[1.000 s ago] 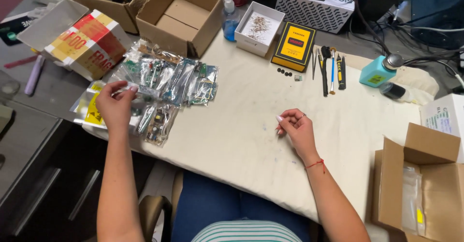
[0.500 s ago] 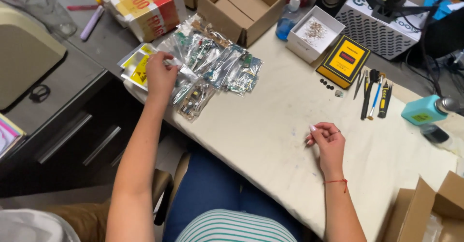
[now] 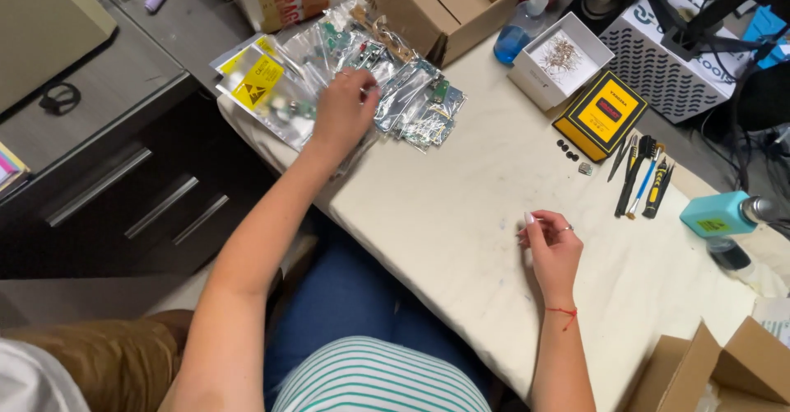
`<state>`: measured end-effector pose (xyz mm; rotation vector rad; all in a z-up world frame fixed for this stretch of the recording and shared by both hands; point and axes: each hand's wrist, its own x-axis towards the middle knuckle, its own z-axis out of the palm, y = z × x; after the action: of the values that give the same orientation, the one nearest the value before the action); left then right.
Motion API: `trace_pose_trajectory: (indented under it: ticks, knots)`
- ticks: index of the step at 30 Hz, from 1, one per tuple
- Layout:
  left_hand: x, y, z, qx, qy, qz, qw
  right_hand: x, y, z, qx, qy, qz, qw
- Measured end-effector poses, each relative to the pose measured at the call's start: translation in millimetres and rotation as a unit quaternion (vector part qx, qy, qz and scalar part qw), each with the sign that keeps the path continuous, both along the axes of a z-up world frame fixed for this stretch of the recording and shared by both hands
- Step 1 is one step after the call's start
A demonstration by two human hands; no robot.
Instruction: The person organizes various electronic components by removing items from a shipping box and placing them onto a workbench, then picking up several small circuit boards in static-shielding bags and placing them into a small cardboard box.
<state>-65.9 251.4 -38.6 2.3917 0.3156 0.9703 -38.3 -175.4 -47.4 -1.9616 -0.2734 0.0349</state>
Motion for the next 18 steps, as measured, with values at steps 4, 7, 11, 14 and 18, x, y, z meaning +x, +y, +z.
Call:
trace_pose_trajectory:
  ticks: [4,7,11,14,18]
  knots:
    - [39,-71,-2,-0.029,0.034,-0.082,0.996,1,2,9,-0.040,-0.060,0.003,0.997]
    - [67,-135,-19,-0.054,0.040,-0.176,0.982,2,-1,15,-0.097,-0.142,-0.003,0.985]
    - [79,-224,-26,-0.100,0.090,-0.326,0.936,-1,1,27,-0.122,-0.233,-0.044,0.964]
    - [67,-259,-25,-0.109,0.138,-0.389,0.904,3,-1,31,-0.122,-0.266,-0.069,0.954]
    - [45,-254,-5,-0.072,0.165,-0.474,0.862,6,-6,40,-0.103,-0.287,-0.102,0.947]
